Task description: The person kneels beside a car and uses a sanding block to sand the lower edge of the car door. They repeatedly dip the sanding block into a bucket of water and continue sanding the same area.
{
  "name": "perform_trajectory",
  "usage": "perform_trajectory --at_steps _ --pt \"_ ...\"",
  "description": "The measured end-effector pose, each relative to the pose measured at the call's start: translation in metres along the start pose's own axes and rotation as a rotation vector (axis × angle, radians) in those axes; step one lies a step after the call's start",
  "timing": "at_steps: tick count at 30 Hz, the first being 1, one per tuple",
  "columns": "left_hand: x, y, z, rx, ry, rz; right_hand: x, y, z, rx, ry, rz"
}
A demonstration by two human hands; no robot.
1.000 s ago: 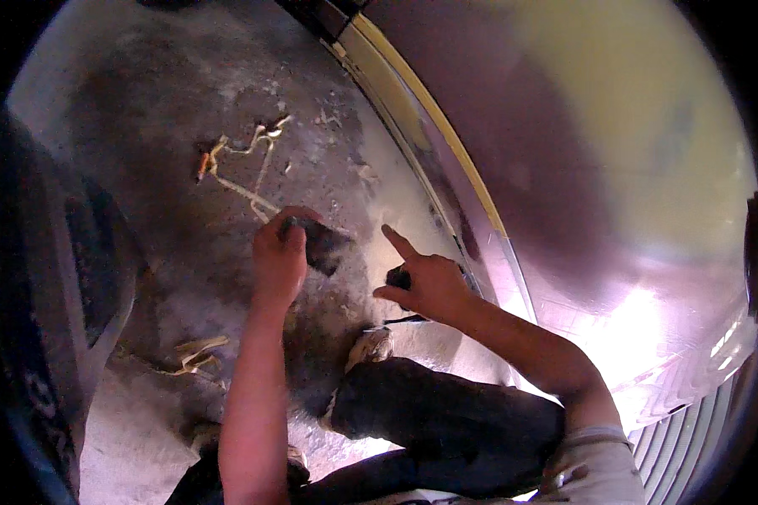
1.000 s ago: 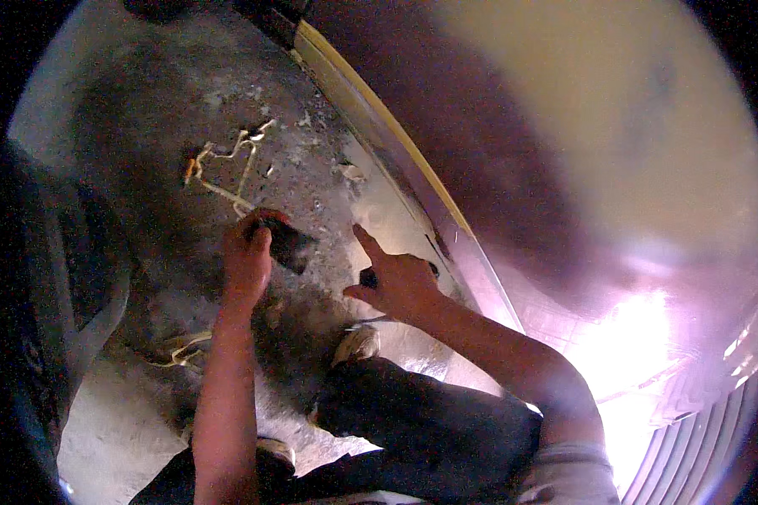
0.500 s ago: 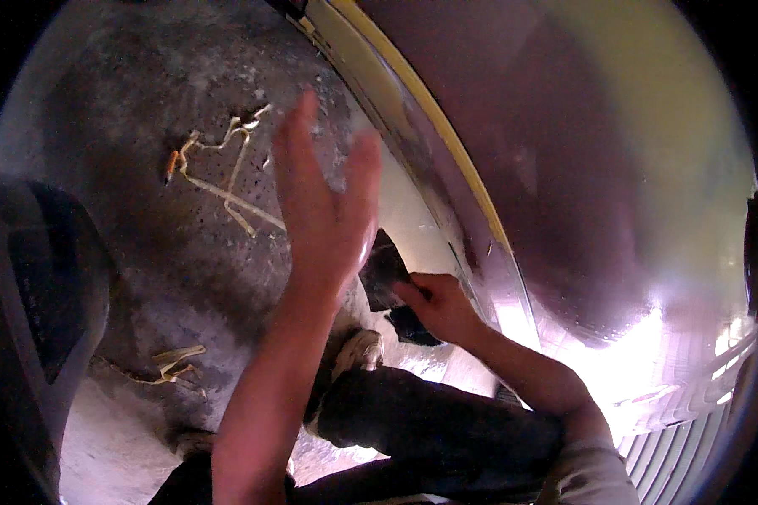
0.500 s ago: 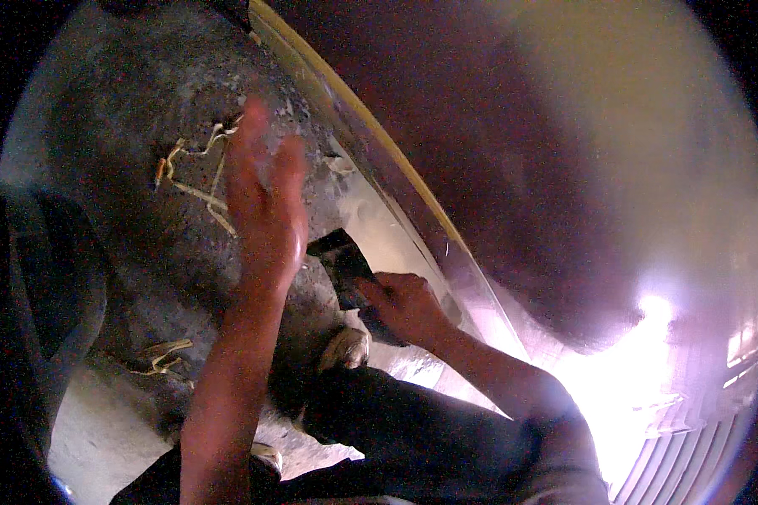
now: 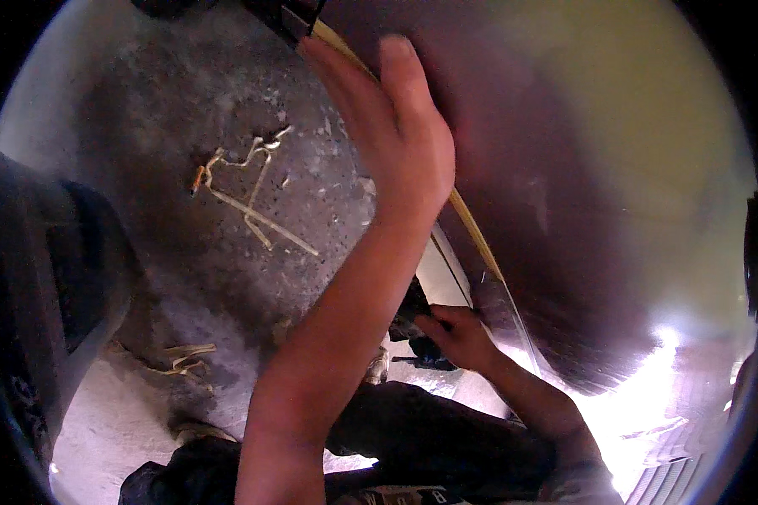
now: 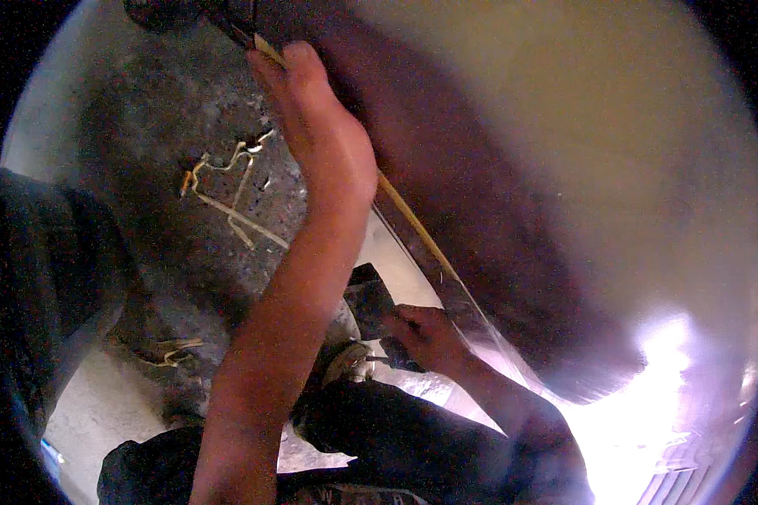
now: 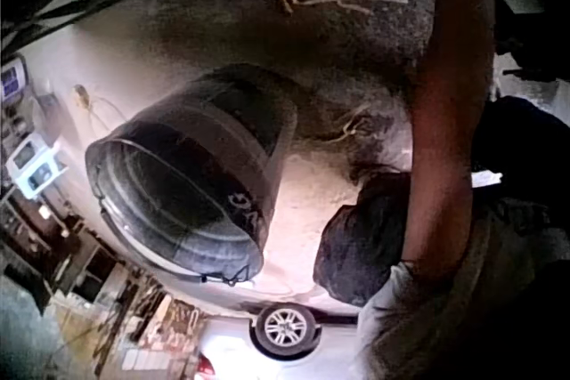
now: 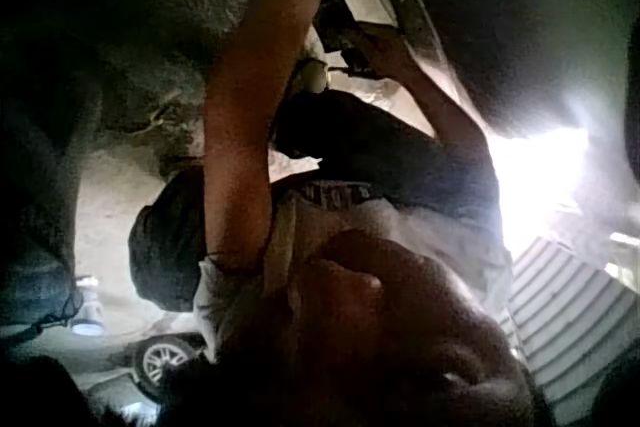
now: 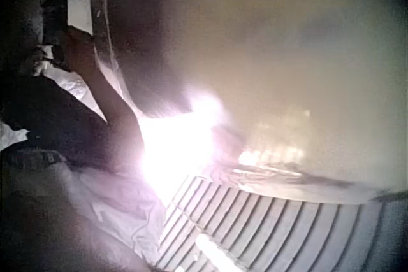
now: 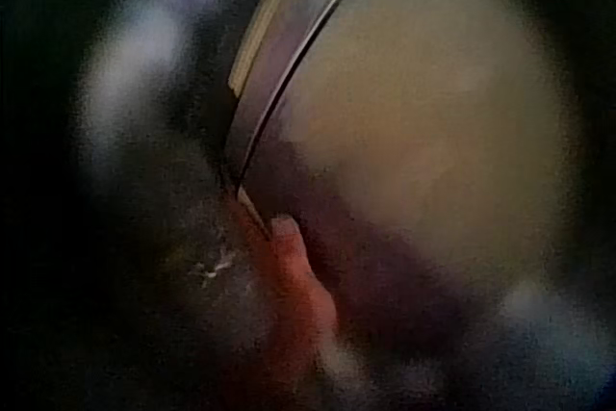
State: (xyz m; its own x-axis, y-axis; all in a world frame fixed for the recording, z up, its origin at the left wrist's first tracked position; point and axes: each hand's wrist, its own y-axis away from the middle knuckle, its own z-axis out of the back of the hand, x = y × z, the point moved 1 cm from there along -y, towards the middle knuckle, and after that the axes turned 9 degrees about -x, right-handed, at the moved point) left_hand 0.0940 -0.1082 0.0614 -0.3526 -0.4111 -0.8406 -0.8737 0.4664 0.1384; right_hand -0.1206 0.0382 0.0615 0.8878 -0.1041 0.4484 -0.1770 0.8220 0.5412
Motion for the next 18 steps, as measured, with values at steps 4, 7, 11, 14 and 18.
perform_trajectory --at_steps 4,7,11,14,18 --pt "0.002 0.018 0.005 0.048 0.027 -0.007 0.003 -0.006 -0.003 0.000 -0.016 0.003" --pt "0.004 0.031 0.009 0.060 0.008 -0.005 -0.007 -0.004 -0.005 -0.002 -0.010 0.022" --pt "-0.001 0.053 0.014 0.122 -0.004 0.077 -0.017 -0.001 -0.007 -0.038 0.068 0.099" --pt "-0.003 0.069 0.022 0.124 -0.055 0.131 0.007 0.000 -0.010 -0.080 0.133 0.218" --pt "-0.001 0.099 0.025 0.194 -0.080 0.220 0.004 -0.003 -0.012 -0.147 0.336 0.370"
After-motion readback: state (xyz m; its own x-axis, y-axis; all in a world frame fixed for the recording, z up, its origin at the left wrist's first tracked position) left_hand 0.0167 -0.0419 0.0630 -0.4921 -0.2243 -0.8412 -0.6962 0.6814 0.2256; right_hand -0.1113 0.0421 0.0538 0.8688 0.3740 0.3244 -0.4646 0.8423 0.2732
